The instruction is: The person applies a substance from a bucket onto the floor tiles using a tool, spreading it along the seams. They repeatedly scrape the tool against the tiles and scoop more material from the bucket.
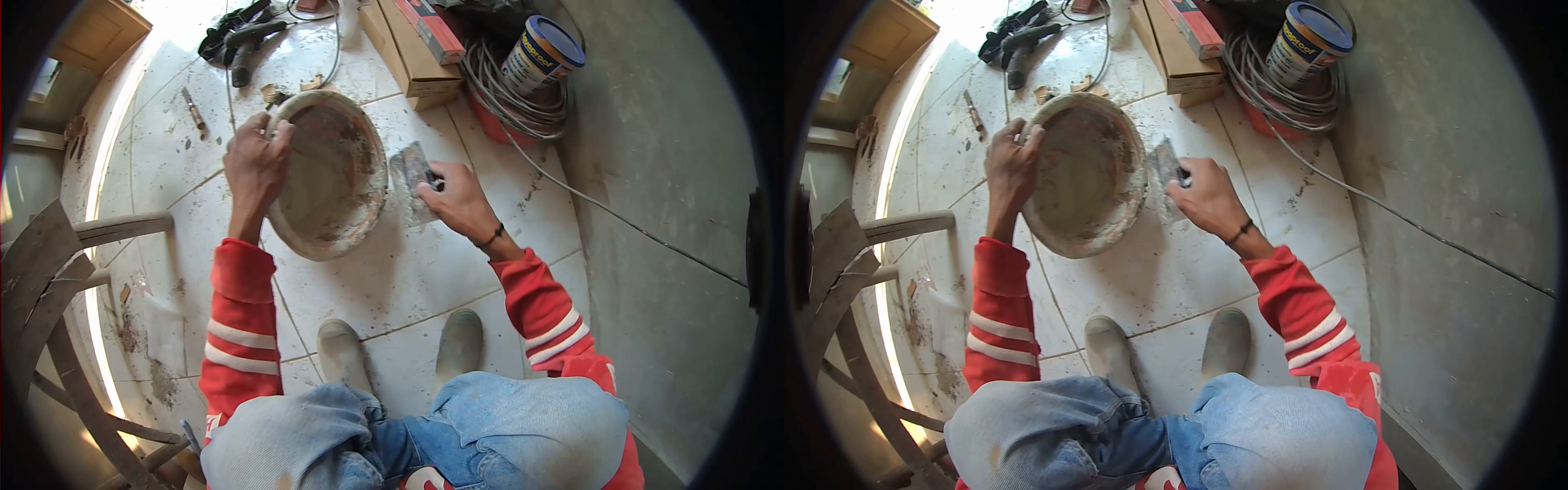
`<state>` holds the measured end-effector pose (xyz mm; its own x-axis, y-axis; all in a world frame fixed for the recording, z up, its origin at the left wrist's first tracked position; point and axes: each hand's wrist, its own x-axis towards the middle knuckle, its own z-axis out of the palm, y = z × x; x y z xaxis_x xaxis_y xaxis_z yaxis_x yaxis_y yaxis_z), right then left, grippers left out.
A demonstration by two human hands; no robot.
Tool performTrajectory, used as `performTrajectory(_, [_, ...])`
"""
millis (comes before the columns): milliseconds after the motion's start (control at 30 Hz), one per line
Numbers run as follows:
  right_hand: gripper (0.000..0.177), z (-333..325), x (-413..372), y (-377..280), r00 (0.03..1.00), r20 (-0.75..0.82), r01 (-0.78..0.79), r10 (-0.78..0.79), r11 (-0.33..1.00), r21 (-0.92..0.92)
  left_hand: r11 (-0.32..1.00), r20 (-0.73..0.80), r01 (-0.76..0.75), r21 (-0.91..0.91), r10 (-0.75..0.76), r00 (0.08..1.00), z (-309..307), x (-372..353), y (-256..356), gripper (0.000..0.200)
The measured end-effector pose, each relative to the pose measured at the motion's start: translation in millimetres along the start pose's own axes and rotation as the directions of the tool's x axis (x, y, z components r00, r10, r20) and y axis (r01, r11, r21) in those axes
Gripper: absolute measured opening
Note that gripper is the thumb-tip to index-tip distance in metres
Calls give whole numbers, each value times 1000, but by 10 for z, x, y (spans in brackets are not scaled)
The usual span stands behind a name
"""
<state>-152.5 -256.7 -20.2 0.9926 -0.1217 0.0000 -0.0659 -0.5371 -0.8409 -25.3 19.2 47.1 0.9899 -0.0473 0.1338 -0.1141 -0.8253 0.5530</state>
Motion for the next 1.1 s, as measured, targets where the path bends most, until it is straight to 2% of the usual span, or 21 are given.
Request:
performTrajectory(67, [26,109,244,-288,983,175,69,-52,993,-98,999,10,-22,29,22,1000,-19,-33,113,35])
performTrajectory(133, [29,465,481,-260,985,155,88,-70,990,-109,997,25,-56,47,55,998,33,-69,187,34])
performTrajectory(200, [24,755,686,-316,970,242,43,11,975,-220,995,38,-73,63,71,997,65,-138,293,34])
performTrajectory(233, [25,978,757,-268,977,208,7,55,958,-288,994,44,-82,74,79,996,73,-162,337,34])
performTrajectory(267, [26,1189,754,-217,987,152,0,43,961,-276,983,6,-124,132,124,992,143,-176,320,33])
performTrajectory(333, [27,1553,790,-55,996,87,-7,30,967,-256,979,4,-161,128,162,987,207,-239,360,33])
performTrajectory(367, [27,1729,820,43,979,-37,188,-202,954,-234,976,4,-186,117,187,982,221,-282,381,33])
performTrajectory(400, [26,1774,827,24,895,-158,375,-417,895,-240,978,14,-183,99,183,983,212,-326,431,34])
performTrajectory(433, [26,1777,824,37,896,-152,375,-417,895,-242,979,14,-178,96,178,984,199,-334,428,34])
performTrajectory(500, [26,1707,805,87,984,77,164,-158,983,-82,974,24,-187,129,185,982,208,-334,438,31])
performTrajectory(533, [26,1644,824,111,985,73,160,-154,983,-90,975,25,-185,124,183,983,206,-311,427,32])
performTrajectory(600, [28,1494,879,168,975,153,-128,159,973,-192,976,4,-188,114,189,982,216,-240,360,33])
performTrajectory(633, [28,1331,804,96,975,150,-129,161,971,-203,976,-16,-189,110,192,981,223,-205,325,34])
performTrajectory(733, [34,1018,572,58,969,193,-182,154,973,140,987,31,-113,118,110,993,162,-133,300,36])
performTrajectory(833, [34,841,437,148,945,261,-250,197,950,187,995,50,-48,91,44,998,97,-109,303,38])
performTrajectory(867, [24,856,395,171,938,260,-302,228,905,300,996,51,-30,89,25,998,98,-106,297,39])
performTrajectory(900, [24,840,369,157,939,249,-307,238,906,291,997,58,-36,75,32,998,122,-114,283,39])
performTrajectory(967, [26,829,349,101,979,156,-166,134,964,210,987,-58,-114,113,121,991,166,-131,269,38])
performTrajectory(1000, [27,925,345,141,996,67,-71,60,980,185,990,3,-87,109,88,996,150,-123,305,37])
performTrajectory(1033, [27,867,307,-12,996,57,-75,66,980,185,990,9,-97,106,97,995,160,-126,317,37])
performTrajectory(1100, [26,772,256,-280,996,-77,-39,54,982,184,988,32,-81,135,77,997,168,-149,326,36])
